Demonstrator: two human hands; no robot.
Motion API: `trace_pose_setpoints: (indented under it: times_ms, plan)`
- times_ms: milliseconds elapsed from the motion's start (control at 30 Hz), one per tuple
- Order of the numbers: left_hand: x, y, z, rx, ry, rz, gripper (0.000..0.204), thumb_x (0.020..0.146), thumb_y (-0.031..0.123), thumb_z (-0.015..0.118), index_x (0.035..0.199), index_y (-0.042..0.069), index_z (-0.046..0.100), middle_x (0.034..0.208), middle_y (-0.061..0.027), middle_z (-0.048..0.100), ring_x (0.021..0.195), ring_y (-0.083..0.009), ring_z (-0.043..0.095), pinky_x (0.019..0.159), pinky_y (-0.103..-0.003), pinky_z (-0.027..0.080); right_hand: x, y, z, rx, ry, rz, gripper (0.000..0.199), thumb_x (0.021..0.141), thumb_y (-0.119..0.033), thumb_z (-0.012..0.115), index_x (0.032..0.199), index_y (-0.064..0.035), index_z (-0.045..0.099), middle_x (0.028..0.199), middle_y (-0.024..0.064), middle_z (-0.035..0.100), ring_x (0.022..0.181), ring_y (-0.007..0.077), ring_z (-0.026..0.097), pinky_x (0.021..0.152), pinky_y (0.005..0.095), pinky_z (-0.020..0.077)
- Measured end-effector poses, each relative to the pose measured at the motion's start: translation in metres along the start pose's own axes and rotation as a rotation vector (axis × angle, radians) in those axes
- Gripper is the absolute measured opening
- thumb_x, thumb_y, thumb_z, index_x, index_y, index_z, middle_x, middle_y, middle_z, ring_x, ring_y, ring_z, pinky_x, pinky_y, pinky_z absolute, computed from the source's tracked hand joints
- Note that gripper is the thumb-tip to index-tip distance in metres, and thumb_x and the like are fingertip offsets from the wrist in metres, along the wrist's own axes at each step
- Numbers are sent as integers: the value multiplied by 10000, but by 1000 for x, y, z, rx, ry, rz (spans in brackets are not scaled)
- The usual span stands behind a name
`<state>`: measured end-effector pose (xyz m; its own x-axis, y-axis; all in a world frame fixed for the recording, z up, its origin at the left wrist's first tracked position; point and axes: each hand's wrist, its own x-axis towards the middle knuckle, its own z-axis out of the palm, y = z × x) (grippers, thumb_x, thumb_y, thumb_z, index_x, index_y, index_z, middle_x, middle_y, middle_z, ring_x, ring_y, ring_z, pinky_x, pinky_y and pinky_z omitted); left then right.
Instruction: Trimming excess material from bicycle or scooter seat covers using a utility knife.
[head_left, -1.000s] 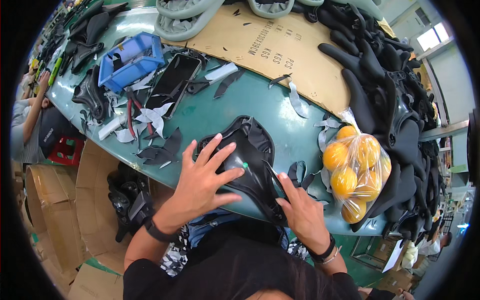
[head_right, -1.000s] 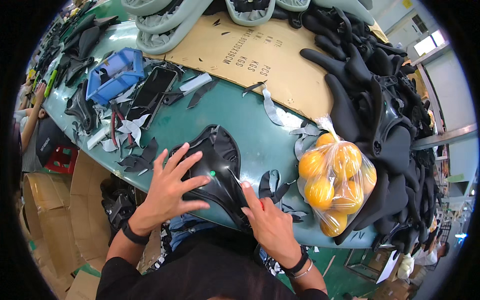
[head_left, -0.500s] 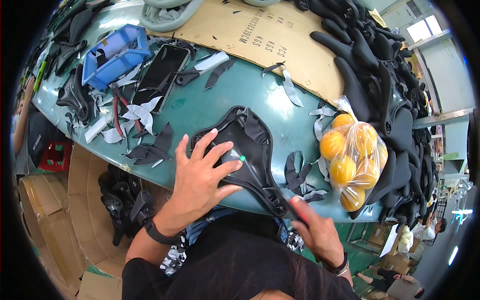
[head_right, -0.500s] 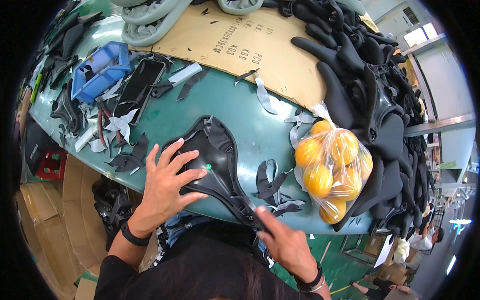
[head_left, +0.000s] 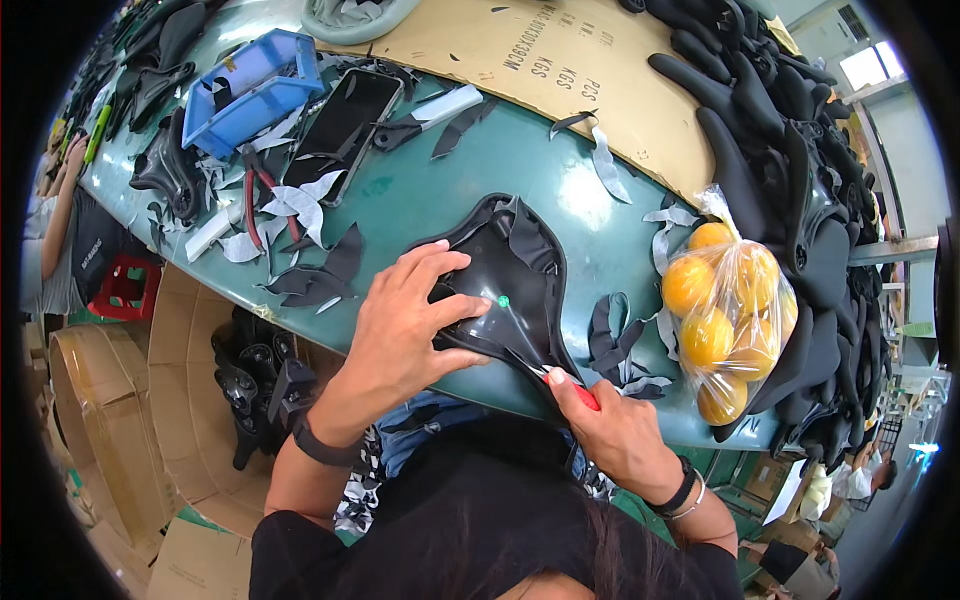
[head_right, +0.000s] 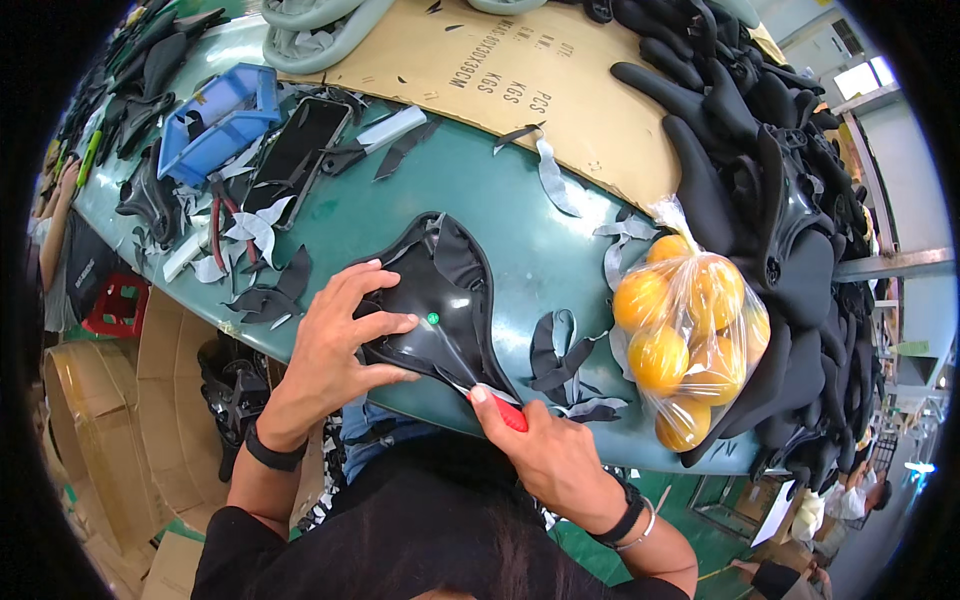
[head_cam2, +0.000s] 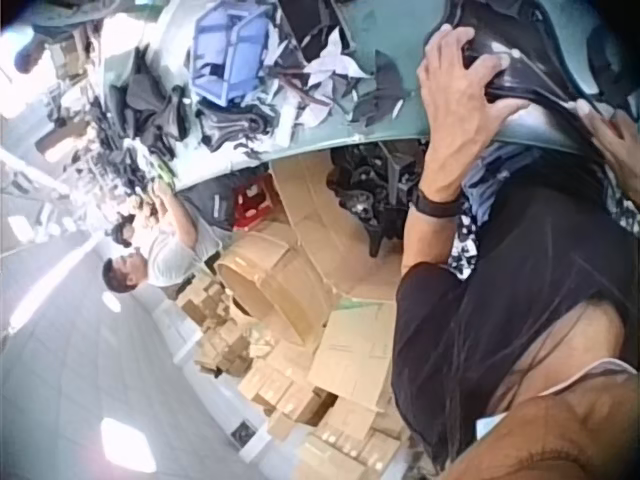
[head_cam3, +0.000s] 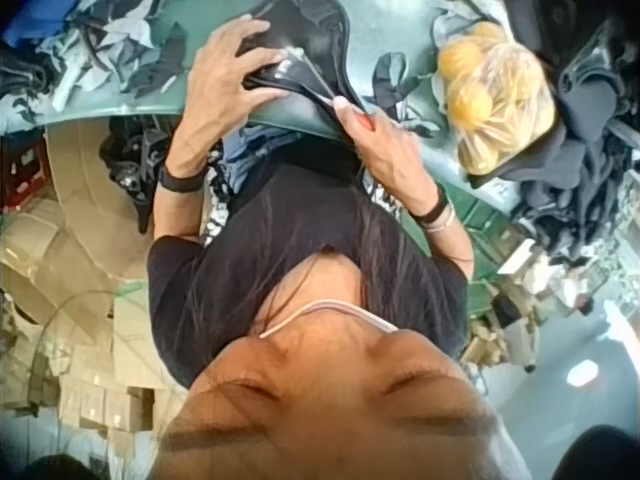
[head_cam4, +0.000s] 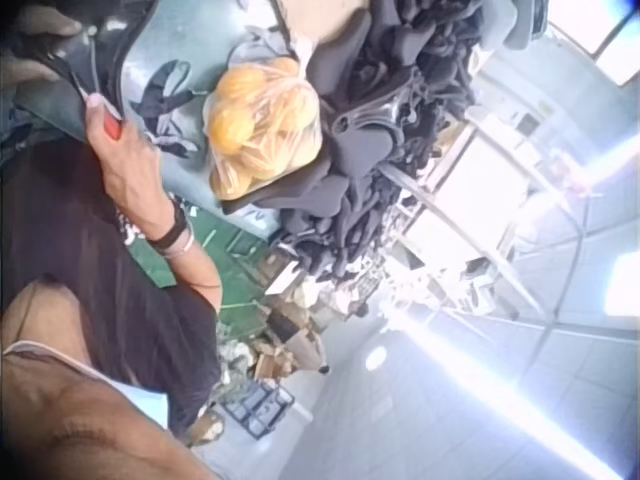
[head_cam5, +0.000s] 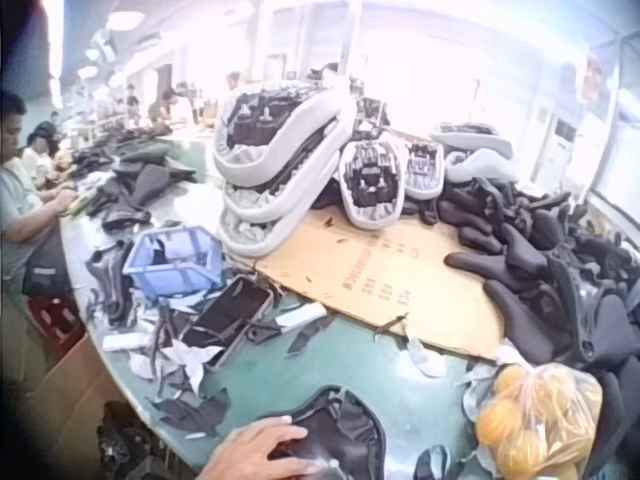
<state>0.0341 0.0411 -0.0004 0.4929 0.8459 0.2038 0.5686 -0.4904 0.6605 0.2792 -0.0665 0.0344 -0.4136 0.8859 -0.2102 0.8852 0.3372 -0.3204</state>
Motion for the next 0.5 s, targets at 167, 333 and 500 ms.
trace_pose_setpoints:
  times_ms: [167,333,500]
  plan:
    - [-1,-2,-2,13,-21,3,485,492,223,858,942,116,711,1251,-91,534,1241,-325,446,976,-423,394,-31,3,-24,-61,-188,136,664,818,-58,536,1426,-249,350,681,122,475,503,304,536,435,425,425]
    - [3,21,-11,227,-14,21,452,543,239,847,958,131,706,1273,-93,512,1225,-342,450,974,-403,385,-29,23,-11,174,369,56,722,768,-145,750,1375,-37,373,1009,186,631,748,339,651,647,374,524]
    - [-19,28,18,5,620,-240,367,746,104,756,1027,39,528,1030,-102,495,1001,-226,506,889,-362,419,2,16,32,507,375,254,866,712,-175,811,1365,71,299,1313,269,473,1139,382,555,920,386,473]
